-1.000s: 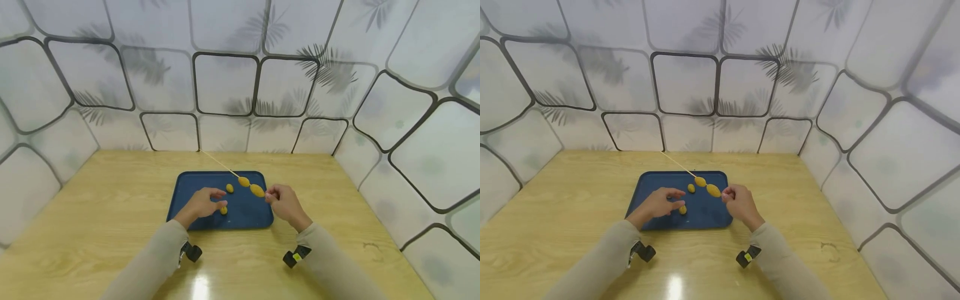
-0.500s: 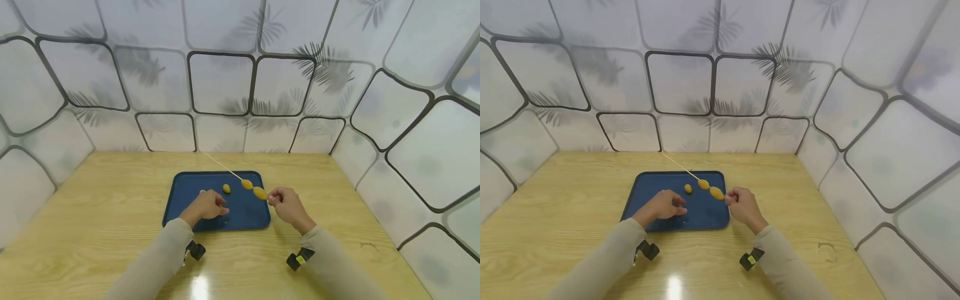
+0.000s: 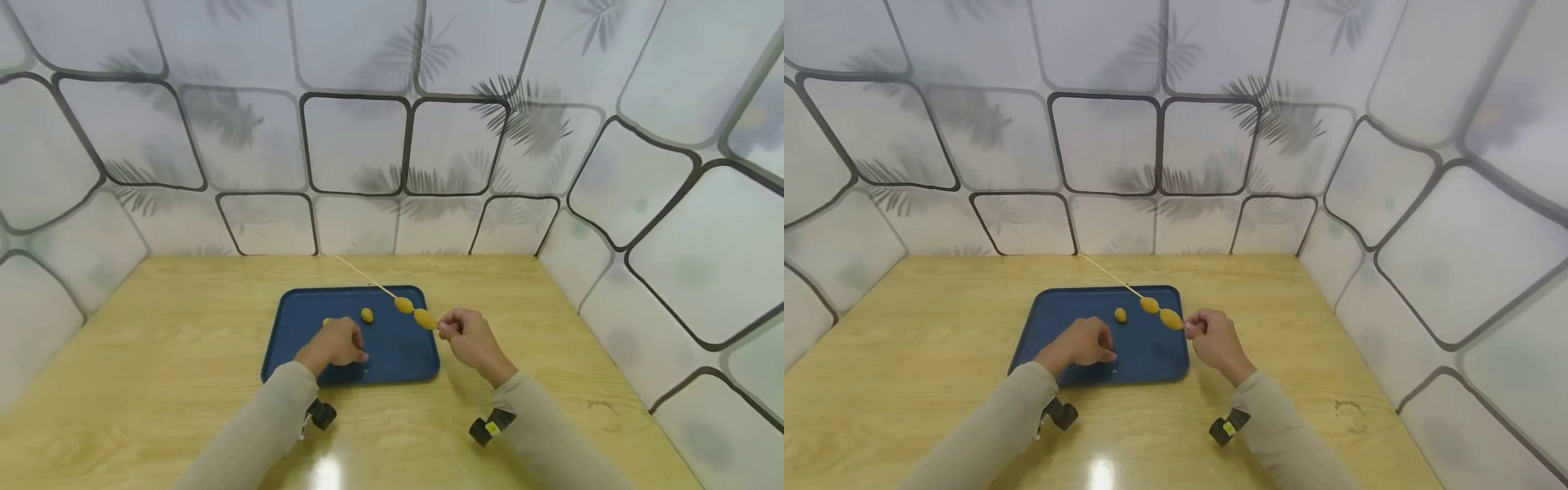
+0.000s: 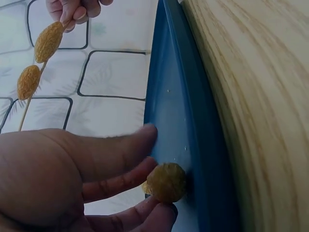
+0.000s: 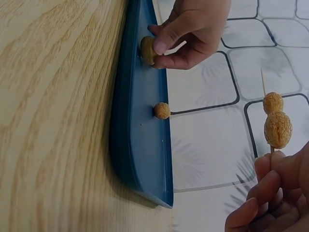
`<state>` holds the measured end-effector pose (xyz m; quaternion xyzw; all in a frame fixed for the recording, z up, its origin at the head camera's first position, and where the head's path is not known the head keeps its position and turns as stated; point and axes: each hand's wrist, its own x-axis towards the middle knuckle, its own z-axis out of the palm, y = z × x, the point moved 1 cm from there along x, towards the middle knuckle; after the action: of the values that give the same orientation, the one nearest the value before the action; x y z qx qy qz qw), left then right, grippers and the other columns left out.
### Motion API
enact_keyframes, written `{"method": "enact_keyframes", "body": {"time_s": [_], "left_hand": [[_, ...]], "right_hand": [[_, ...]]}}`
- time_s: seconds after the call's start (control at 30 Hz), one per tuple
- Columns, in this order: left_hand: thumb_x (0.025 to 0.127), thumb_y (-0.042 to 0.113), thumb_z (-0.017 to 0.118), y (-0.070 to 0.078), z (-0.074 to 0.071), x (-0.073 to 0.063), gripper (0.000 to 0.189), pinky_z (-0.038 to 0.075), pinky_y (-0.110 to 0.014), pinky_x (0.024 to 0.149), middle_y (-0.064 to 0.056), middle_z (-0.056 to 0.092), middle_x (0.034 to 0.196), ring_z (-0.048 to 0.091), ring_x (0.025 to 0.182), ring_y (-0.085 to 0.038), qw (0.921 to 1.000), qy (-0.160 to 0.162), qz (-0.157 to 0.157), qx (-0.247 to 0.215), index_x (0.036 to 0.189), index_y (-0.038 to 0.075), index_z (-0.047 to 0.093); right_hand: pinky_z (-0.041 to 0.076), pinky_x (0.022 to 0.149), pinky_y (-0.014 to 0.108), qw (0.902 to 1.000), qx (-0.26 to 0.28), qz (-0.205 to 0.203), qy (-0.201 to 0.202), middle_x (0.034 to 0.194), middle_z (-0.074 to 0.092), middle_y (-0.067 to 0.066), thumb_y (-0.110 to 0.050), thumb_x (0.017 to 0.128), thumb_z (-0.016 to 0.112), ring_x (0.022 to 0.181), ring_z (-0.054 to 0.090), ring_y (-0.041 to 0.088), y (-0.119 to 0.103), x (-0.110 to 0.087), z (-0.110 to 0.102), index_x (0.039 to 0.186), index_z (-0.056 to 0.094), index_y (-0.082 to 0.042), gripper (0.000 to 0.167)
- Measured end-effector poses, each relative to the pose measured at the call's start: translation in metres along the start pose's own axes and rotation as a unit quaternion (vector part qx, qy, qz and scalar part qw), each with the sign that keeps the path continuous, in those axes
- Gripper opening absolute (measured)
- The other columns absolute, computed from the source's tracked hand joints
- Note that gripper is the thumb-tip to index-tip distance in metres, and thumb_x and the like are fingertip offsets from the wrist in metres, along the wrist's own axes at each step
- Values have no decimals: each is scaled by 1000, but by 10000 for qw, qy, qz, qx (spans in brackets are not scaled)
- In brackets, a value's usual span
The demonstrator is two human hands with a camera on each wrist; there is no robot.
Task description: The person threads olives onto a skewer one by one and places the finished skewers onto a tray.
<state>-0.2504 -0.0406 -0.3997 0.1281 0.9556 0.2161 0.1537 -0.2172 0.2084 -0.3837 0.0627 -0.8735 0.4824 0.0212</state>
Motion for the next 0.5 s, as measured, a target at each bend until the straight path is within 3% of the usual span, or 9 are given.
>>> {"method": "enact_keyframes", "body": {"time_s": [0.17, 0.3, 0.4, 0.5], "left_hand": [[80, 13, 82, -1, 3, 4, 21, 49, -36, 65, -1, 57, 79, 54, 73, -20, 9999, 68, 57, 81, 82, 12, 60], [82, 10, 78, -6, 1, 4, 20, 51, -37, 72, -2, 61, 88, 59, 75, -18, 9977, 180, 125, -643, 95, 8, 63], [86, 7, 72, -10, -3, 2, 24, 54, -38, 74, -6, 62, 95, 64, 76, -17, 9841, 250, 113, -1756, 108, 4, 64], [90, 3, 66, -13, -8, -2, 29, 56, -39, 78, -12, 60, 105, 68, 83, -22, 9561, 314, 174, -2908, 118, -2, 61]], "right_hand": [[43, 55, 25, 10000, 17, 11, 14, 81, 63, 15, -1, 97, 55, 73, 58, 29, 5, -3, -2, 95, 65, 6, 12], [43, 55, 26, 10000, -34, -41, 55, 80, 63, 13, 0, 97, 55, 69, 56, 22, 7, -4, -6, 93, 65, 5, 12], [43, 56, 27, 10000, -46, -35, 71, 81, 63, 14, -1, 97, 55, 69, 56, 23, 9, -5, -9, 92, 65, 3, 12], [44, 57, 27, 10000, 14, -29, 25, 82, 64, 16, -1, 98, 54, 73, 58, 29, 10, -6, -10, 93, 65, 4, 13]]}}
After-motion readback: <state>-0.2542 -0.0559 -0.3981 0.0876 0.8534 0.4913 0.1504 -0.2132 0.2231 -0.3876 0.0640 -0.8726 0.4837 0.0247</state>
